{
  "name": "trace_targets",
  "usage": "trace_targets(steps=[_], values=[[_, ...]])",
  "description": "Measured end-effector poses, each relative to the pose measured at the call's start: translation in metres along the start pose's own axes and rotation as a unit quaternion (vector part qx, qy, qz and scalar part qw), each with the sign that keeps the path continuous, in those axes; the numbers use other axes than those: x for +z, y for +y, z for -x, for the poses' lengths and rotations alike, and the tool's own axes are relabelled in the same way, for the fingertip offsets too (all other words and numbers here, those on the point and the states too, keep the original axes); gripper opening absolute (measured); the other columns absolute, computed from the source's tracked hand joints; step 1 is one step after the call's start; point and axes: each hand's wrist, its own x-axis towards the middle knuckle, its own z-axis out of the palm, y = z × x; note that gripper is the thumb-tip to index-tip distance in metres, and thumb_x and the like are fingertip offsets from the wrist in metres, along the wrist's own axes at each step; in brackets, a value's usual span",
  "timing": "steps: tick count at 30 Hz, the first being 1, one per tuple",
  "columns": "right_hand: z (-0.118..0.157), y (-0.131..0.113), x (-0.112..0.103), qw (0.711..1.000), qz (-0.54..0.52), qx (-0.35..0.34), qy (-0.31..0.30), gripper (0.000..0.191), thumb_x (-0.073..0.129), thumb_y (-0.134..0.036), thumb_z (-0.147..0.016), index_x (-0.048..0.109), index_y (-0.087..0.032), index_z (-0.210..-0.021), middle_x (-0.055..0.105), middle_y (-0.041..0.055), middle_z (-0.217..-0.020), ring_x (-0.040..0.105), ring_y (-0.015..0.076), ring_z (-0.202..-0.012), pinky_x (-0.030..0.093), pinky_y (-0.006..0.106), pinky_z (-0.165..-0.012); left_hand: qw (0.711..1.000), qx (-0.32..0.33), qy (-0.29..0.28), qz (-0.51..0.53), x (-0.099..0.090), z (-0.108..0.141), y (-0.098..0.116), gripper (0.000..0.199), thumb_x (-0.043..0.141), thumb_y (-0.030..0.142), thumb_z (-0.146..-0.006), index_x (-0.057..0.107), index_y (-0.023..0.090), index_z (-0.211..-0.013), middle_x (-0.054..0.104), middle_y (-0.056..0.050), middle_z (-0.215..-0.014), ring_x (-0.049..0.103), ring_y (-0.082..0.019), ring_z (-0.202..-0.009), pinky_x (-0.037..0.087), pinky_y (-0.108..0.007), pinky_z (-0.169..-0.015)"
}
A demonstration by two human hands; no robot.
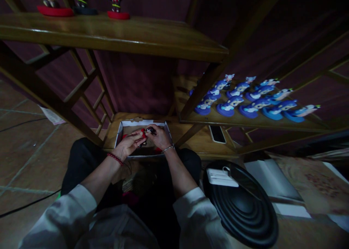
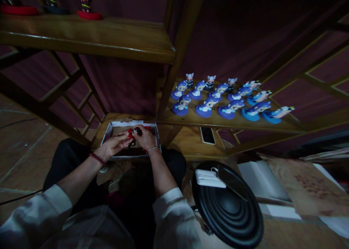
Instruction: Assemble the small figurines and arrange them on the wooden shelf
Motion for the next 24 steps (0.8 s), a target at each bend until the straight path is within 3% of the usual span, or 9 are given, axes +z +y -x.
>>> trace_targets(steps=[14,24], values=[[0.011,0.004,0.006,0.999,0.027,0.012,0.038,0.024,0.054,-0.033,-0.072,0.058,-0.023,-0.093,0.063,0.0002,-0.084,0.058,0.0149,-0.076,0.045,0.028,-0.073,1.0,0.002,-0.013,0.002,-0.004,0.013,-0.002,0.014,0.054,-0.001,-0.073,0.062,0.01,-0.069,0.066,-0.007,-0.073,0.064,-0.015,-0.069,0.054,-0.032,-0.074],[0.016,-0.032,-0.011,0.999,0.021,0.001,0.04,0.023,0.057,-0.033,-0.071,0.059,-0.022,-0.091,0.062,-0.0006,-0.079,0.057,0.0138,-0.07,0.046,0.026,-0.068,0.995,0.031,-0.091,-0.01,0.011,0.043,0.012,0.013,0.057,-0.002,-0.071,0.065,0.009,-0.072,0.067,-0.006,-0.075,0.064,-0.013,-0.071,0.055,-0.028,-0.072]])
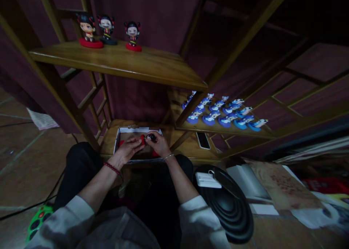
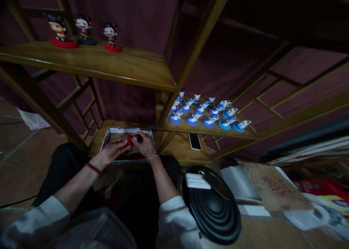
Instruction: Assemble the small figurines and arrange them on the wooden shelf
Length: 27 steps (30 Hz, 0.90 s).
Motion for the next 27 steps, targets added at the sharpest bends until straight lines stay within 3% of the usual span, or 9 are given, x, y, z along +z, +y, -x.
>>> trace_targets(steps=[8,15,19,27], values=[[-0.004,-0.051,-0.013,0.999,0.03,-0.017,0.006,0.025,0.057,-0.033,-0.071,0.06,-0.022,-0.093,0.063,-0.0006,-0.08,0.057,0.0132,-0.068,0.046,0.024,-0.065,0.998,0.037,-0.051,-0.008,0.018,0.021,0.023,0.013,0.057,0.001,-0.073,0.068,0.009,-0.072,0.069,-0.007,-0.077,0.063,-0.013,-0.074,0.053,-0.028,-0.077],[-0.013,-0.104,-0.029,0.988,0.114,-0.1,-0.017,0.019,0.055,-0.026,-0.073,0.061,-0.018,-0.089,0.064,0.0014,-0.085,0.058,0.0128,-0.078,0.043,0.023,-0.075,0.996,0.048,-0.078,0.008,0.031,0.036,0.045,0.004,0.065,0.006,-0.068,0.068,0.008,-0.07,0.069,-0.007,-0.075,0.063,-0.013,-0.074,0.053,-0.03,-0.079],[-0.02,-0.118,-0.03,0.981,0.15,-0.12,-0.04,0.019,0.055,-0.024,-0.073,0.062,-0.017,-0.089,0.065,0.0019,-0.085,0.058,0.0123,-0.077,0.042,0.022,-0.074,0.996,0.048,-0.072,0.009,0.033,0.04,0.054,0.005,0.065,0.006,-0.068,0.068,0.009,-0.065,0.068,-0.005,-0.068,0.063,-0.012,-0.069,0.054,-0.027,-0.076],[-0.024,-0.136,-0.032,0.974,0.189,-0.108,-0.069,0.024,0.055,-0.026,-0.074,0.061,-0.019,-0.096,0.065,0.0,-0.083,0.057,0.011,-0.071,0.043,0.022,-0.069,0.994,0.047,-0.094,0.023,0.029,0.045,0.063,0.003,0.065,0.009,-0.069,0.068,0.009,-0.067,0.069,-0.007,-0.077,0.064,-0.014,-0.077,0.052,-0.03,-0.08]])
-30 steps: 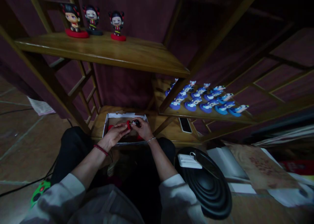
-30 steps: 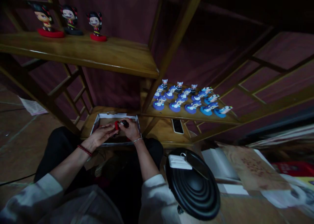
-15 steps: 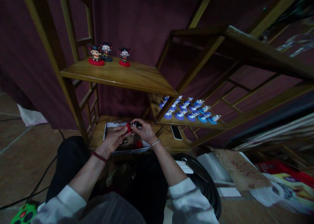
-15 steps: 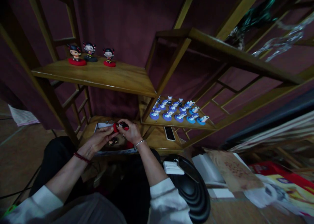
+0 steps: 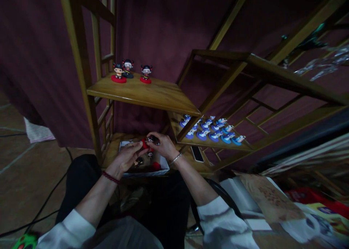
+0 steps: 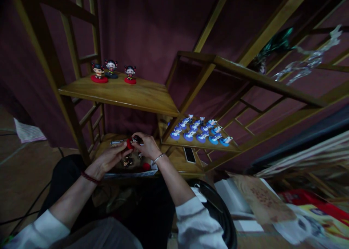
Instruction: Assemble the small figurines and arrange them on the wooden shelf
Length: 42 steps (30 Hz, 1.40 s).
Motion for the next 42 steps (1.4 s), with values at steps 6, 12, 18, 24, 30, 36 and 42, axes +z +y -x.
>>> trace_targets(steps=[6,12,18,24,30,36,42], values=[[-0.003,-0.016,-0.016,0.999,-0.035,0.02,0.005,0.038,0.06,-0.029,-0.072,0.056,-0.02,-0.109,0.064,0.0016,-0.093,0.059,0.0127,-0.079,0.046,0.024,-0.072,0.999,0.043,-0.018,0.008,0.014,0.008,0.013,0.008,0.066,0.01,-0.068,0.067,0.009,-0.075,0.069,-0.008,-0.086,0.063,-0.017,-0.083,0.05,-0.036,-0.084],[0.0,-0.02,-0.025,0.993,-0.113,0.036,0.004,0.046,0.059,-0.031,-0.073,0.049,-0.022,-0.117,0.062,0.0009,-0.092,0.059,0.0109,-0.072,0.049,0.024,-0.067,0.997,0.065,-0.031,-0.012,0.033,0.021,0.026,0.021,0.062,0.01,-0.071,0.065,0.011,-0.091,0.067,-0.01,-0.097,0.062,-0.018,-0.089,0.05,-0.034,-0.085],[0.004,-0.033,-0.032,0.988,-0.142,0.05,0.024,0.045,0.061,-0.032,-0.072,0.051,-0.021,-0.114,0.062,0.0009,-0.09,0.056,0.0083,-0.061,0.047,0.02,-0.055,0.997,0.063,-0.042,-0.019,0.047,0.031,0.031,0.017,0.06,0.009,-0.072,0.066,0.011,-0.088,0.066,-0.01,-0.097,0.062,-0.018,-0.087,0.051,-0.033,-0.082],[0.008,-0.052,-0.041,0.99,-0.126,0.047,0.044,0.046,0.063,-0.029,-0.07,0.051,-0.021,-0.113,0.063,0.0004,-0.088,0.055,0.0083,-0.058,0.048,0.022,-0.055,0.996,0.076,-0.043,-0.017,0.057,0.039,0.039,0.015,0.059,0.009,-0.073,0.066,0.011,-0.086,0.066,-0.009,-0.096,0.062,-0.017,-0.085,0.052,-0.031,-0.079],[0.01,-0.059,-0.046,0.983,-0.171,0.017,0.064,0.048,0.066,-0.029,-0.068,0.05,-0.022,-0.113,0.062,0.0024,-0.1,0.058,0.0133,-0.088,0.048,0.028,-0.08,0.995,0.082,-0.057,-0.026,0.067,0.05,0.047,0.017,0.058,0.01,-0.074,0.065,0.011,-0.09,0.067,-0.008,-0.093,0.063,-0.016,-0.08,0.053,-0.029,-0.075],[0.013,-0.076,-0.056,0.978,-0.204,0.016,0.034,0.036,0.064,-0.033,-0.07,0.054,-0.018,-0.101,0.062,0.0039,-0.098,0.059,0.0141,-0.089,0.05,0.028,-0.08,0.992,0.09,-0.071,-0.044,0.077,0.06,0.054,0.02,0.061,0.013,-0.073,0.064,0.012,-0.093,0.067,-0.009,-0.093,0.063,-0.016,-0.08,0.053,-0.029,-0.074],[0.015,-0.089,-0.067,0.971,-0.236,0.024,0.015,0.032,0.066,-0.037,-0.068,0.054,-0.016,-0.089,0.064,0.0036,-0.094,0.063,0.0138,-0.081,0.052,0.026,-0.073,0.99,0.092,-0.091,-0.057,0.086,0.067,0.058,0.022,0.061,0.015,-0.074,0.062,0.012,-0.096,0.067,-0.009,-0.093,0.063,-0.014,-0.078,0.053,-0.027,-0.074]])
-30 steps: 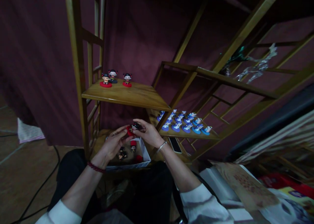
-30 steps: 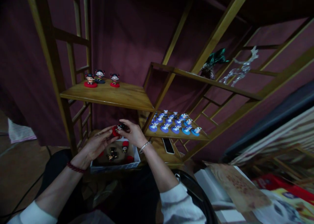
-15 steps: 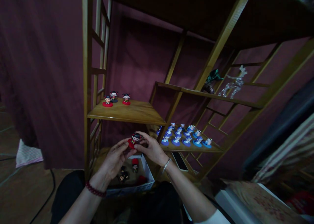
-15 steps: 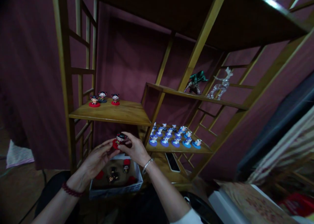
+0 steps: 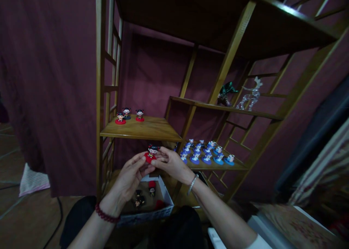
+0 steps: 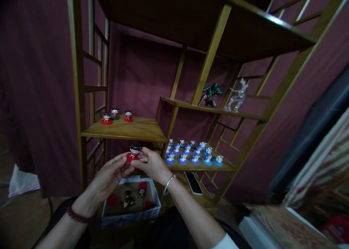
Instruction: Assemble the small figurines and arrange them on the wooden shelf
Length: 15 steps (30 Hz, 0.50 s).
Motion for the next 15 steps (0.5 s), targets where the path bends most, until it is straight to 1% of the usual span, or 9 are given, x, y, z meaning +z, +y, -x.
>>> trace_targets(steps=[6,9,12,15], values=[[0.0,-0.014,-0.008,1.0,-0.019,0.013,0.003,0.038,0.071,-0.035,-0.062,0.055,-0.015,-0.091,0.064,0.0053,-0.095,0.062,0.015,-0.085,0.051,0.029,-0.079,1.0,0.007,-0.006,-0.018,0.015,0.003,0.006,0.021,0.057,0.014,-0.077,0.06,0.012,-0.098,0.067,-0.009,-0.093,0.064,-0.014,-0.077,0.053,-0.026,-0.072],[0.0,-0.019,-0.012,1.0,-0.011,0.003,0.006,0.04,0.071,-0.035,-0.062,0.056,-0.014,-0.093,0.065,0.0055,-0.092,0.063,0.015,-0.083,0.051,0.03,-0.077,1.0,0.013,-0.012,-0.024,0.022,0.003,0.008,0.022,0.057,0.013,-0.077,0.059,0.012,-0.099,0.066,-0.01,-0.095,0.064,-0.014,-0.077,0.053,-0.025,-0.071],[0.0,-0.025,-0.017,1.0,0.008,-0.009,0.017,0.038,0.07,-0.035,-0.062,0.057,-0.014,-0.092,0.065,0.005,-0.09,0.062,0.0145,-0.08,0.052,0.03,-0.076,0.999,0.023,-0.021,-0.025,0.028,0.003,0.01,0.023,0.058,0.012,-0.076,0.058,0.012,-0.1,0.066,-0.01,-0.095,0.064,-0.014,-0.076,0.054,-0.026,-0.071],[0.0,-0.033,-0.021,0.999,0.021,-0.018,0.021,0.037,0.07,-0.034,-0.063,0.057,-0.015,-0.092,0.065,0.0045,-0.09,0.062,0.0144,-0.081,0.051,0.029,-0.076,0.999,0.03,-0.028,-0.03,0.034,0.001,0.013,0.024,0.06,0.012,-0.074,0.059,0.012,-0.098,0.067,-0.01,-0.093,0.064,-0.015,-0.076,0.054,-0.026,-0.071]])
